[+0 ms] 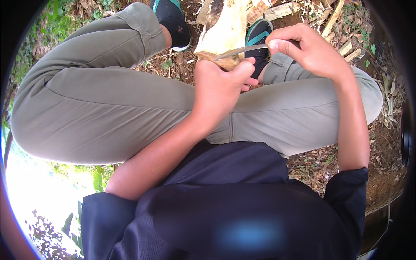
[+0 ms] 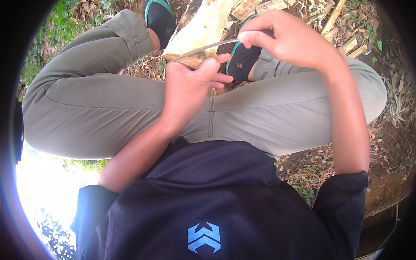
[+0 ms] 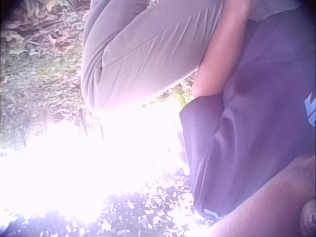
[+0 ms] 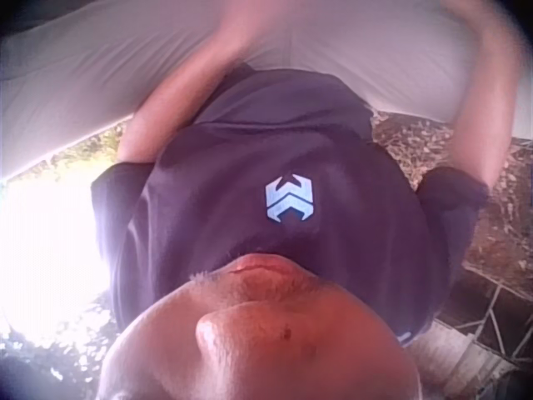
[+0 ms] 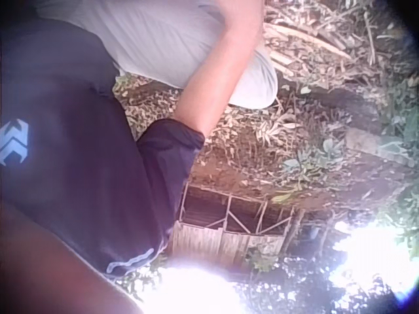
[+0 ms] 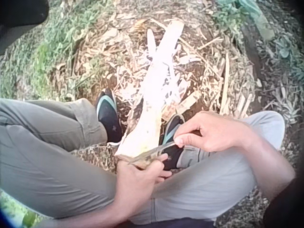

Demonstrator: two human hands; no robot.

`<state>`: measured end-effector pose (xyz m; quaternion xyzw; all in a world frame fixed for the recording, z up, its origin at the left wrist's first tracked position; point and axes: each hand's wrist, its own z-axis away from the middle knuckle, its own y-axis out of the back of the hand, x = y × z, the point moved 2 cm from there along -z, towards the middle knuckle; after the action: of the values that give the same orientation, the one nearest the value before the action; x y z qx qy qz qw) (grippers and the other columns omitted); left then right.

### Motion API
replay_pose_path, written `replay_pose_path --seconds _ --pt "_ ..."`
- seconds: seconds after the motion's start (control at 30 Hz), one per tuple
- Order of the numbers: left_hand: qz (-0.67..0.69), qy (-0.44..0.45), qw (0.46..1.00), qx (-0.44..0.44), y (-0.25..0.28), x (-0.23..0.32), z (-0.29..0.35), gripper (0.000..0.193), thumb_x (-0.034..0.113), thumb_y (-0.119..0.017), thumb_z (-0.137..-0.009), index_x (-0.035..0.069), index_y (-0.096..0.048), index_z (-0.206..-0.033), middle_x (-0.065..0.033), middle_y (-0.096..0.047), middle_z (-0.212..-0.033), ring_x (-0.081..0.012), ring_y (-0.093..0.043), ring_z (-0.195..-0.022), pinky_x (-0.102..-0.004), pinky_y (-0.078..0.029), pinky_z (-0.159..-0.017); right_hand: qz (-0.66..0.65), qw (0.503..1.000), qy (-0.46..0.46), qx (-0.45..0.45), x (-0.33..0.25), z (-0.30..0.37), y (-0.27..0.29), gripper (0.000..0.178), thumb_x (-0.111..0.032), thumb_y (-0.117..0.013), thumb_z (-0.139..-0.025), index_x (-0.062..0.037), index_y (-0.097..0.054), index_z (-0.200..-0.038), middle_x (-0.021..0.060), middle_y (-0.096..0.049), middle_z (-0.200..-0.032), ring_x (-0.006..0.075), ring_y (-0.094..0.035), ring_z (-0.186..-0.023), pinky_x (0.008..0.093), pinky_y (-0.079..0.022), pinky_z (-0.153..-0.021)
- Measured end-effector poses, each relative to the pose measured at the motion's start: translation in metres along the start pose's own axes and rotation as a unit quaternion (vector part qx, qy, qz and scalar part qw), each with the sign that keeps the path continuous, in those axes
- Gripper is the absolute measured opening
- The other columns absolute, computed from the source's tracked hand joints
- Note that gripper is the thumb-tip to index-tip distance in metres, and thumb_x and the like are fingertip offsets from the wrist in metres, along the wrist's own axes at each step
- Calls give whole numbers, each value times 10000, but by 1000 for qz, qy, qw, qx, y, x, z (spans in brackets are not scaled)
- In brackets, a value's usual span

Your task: The person sits cross-legged on the ground and uses a knife to carve a piece of wood. They hold the wood in their left hand and carefully shave off thin strips with the knife in their right hand, occasionally adjusting their grip on the wood.

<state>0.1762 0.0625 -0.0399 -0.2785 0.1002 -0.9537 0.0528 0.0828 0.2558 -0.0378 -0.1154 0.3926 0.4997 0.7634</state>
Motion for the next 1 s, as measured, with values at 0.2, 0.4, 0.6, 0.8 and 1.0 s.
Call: replay_pose_path --seconds 0.2,0.4,0.6,0.8,1.0 --pt "-3 -4 1000 -6 9 1 -2 379 163 -518 -960 -123 -607 -1192 -187 -713 -1126 -257 -742 -808 -328 -591 -704 52 998 -10 38 -9 1 -10 276 -246 -597 -981 12 -692 -961 97 -649 -747 167 -590 -675 328 -474 -675" --pt "-4 -10 1000 4 16 4 -2 401 187 -506 -967 -102 -591 -1230 -186 -710 -1142 -274 -741 -832 -342 -592 -730 39 992 0 122 -10 9 -36 287 -269 -564 -989 -23 -709 -968 101 -633 -653 209 -626 -540 366 -479 -600" --pt "5 -26 999 18 17 4 -5 362 193 -552 -946 -93 -636 -1150 -172 -718 -1047 -250 -738 -800 -323 -581 -695 -26 995 -40 84 -15 11 -43 296 -276 -556 -992 -23 -702 -944 62 -605 -645 162 -583 -578 372 -462 -587" --pt "12 -36 999 25 11 6 -6 318 189 -594 -927 -87 -684 -1055 -156 -727 -945 -216 -735 -744 -299 -568 -641 -47 998 -43 -7 -7 1 -12 351 -306 -564 -1019 -10 -647 -849 -21 -501 -689 61 -391 -642 264 -335 -568" --pt "-43 -23 999 -7 7 9 -6 376 144 -517 -950 -109 -600 -1216 -197 -718 -1107 -252 -740 -802 -325 -585 -698 -1 1000 14 -20 -3 -3 5 377 -324 -574 -1010 3 -645 -836 -10 -550 -706 90 -425 -650 298 -356 -581"
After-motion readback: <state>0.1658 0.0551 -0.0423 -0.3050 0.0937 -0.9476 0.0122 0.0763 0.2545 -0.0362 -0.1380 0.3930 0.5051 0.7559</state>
